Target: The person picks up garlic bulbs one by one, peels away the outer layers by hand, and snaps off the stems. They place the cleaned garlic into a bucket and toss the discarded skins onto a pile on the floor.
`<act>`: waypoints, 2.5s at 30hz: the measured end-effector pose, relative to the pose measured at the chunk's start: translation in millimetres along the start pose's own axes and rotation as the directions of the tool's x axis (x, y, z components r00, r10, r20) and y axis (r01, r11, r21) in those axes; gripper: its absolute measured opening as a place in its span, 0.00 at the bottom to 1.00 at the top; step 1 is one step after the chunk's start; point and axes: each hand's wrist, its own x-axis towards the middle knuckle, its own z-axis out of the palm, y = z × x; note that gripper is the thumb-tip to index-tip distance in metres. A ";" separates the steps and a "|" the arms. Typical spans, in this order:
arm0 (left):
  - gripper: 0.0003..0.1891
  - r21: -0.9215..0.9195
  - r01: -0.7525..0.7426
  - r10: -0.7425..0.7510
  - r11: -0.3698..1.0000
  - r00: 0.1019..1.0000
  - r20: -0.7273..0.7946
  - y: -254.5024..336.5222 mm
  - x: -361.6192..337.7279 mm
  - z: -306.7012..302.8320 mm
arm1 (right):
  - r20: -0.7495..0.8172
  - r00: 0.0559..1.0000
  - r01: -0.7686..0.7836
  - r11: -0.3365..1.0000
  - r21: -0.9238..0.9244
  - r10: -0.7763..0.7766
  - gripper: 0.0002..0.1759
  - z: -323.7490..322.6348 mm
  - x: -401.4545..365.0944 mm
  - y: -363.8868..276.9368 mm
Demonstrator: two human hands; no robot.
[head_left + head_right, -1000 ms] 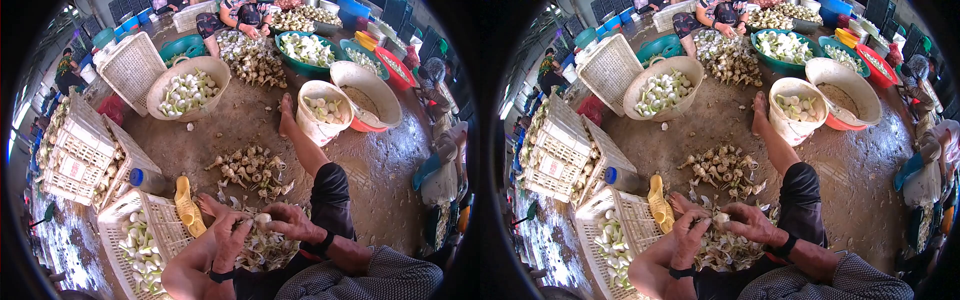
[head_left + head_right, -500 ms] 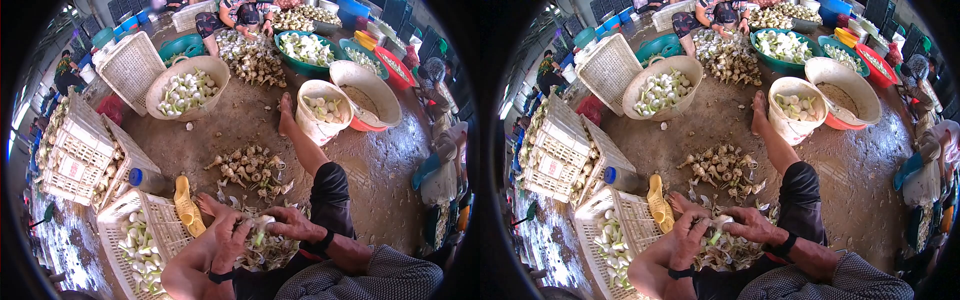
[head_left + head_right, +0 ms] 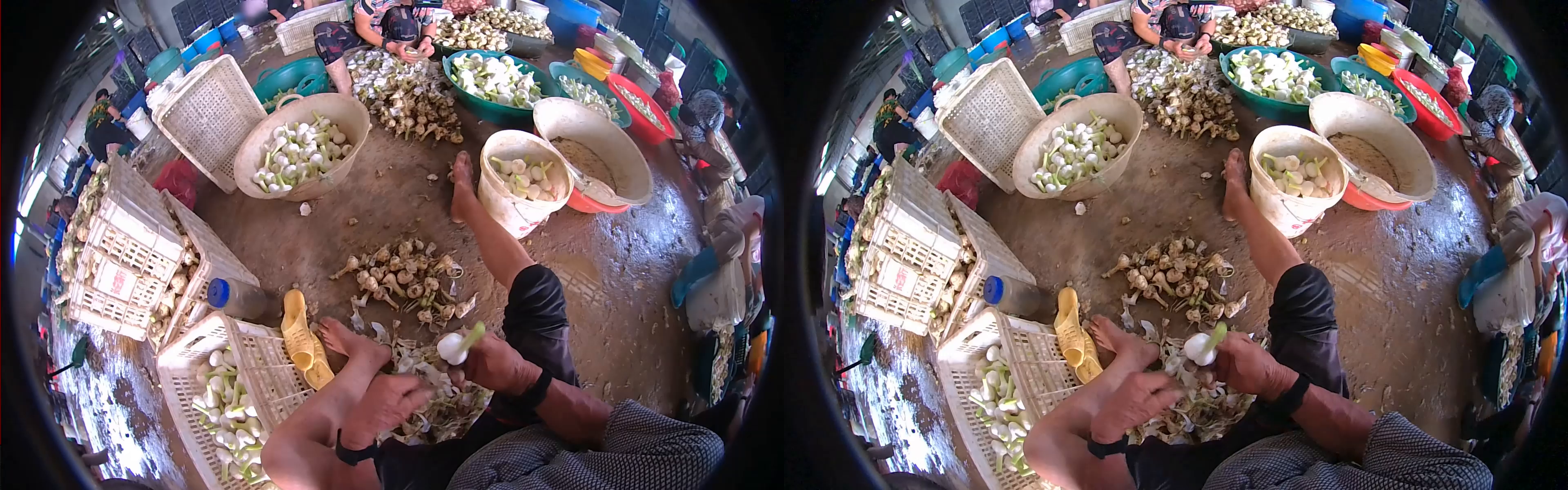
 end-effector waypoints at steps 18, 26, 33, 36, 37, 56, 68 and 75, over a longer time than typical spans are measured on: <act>0.15 0.066 -0.192 0.200 0.979 0.969 -0.146 0.3 6.6 11.0 | -0.338 0.754 0.561 0.820 -0.113 -0.562 0.30 -60.9 36.8 -209.4; 0.16 0.097 -0.181 0.194 0.979 0.971 -0.141 -2.3 6.4 10.4 | -0.429 0.891 -0.170 0.765 -0.621 -0.150 0.18 -100.6 120.0 -76.6; 0.16 0.032 -0.170 0.173 0.985 0.971 -0.164 8.5 1.5 2.1 | -0.188 0.946 -0.210 -0.058 -0.976 -0.265 0.15 -122.6 217.7 -10.6; 0.13 0.000 -0.266 0.257 0.964 0.931 -0.259 17.7 1.3 -3.9 | 0.057 0.954 -0.050 -0.345 -0.937 -0.293 0.13 -150.0 243.1 21.3; 0.13 -0.005 -0.256 0.246 0.967 0.933 -0.263 21.7 5.7 -7.0 | 0.057 0.958 -0.045 -0.341 -0.939 -0.283 0.13 -156.5 248.1 28.3; 0.30 -0.393 -0.304 0.016 0.868 0.808 -0.589 -13.3 16.6 -1.2 | 0.556 0.789 0.566 -0.041 -0.823 -0.260 0.36 41.6 56.9 -26.3; 0.30 -0.297 -0.322 0.130 0.899 0.844 -0.521 2.3 3.7 4.3 | 0.013 0.983 0.123 0.609 -0.783 -0.181 0.19 33.5 -0.3 -22.5; 0.31 0.185 -0.326 0.373 0.927 0.758 -0.535 12.5 3.7 1.1 | 0.023 0.983 0.119 0.530 -0.840 -0.184 0.19 30.8 4.8 -19.6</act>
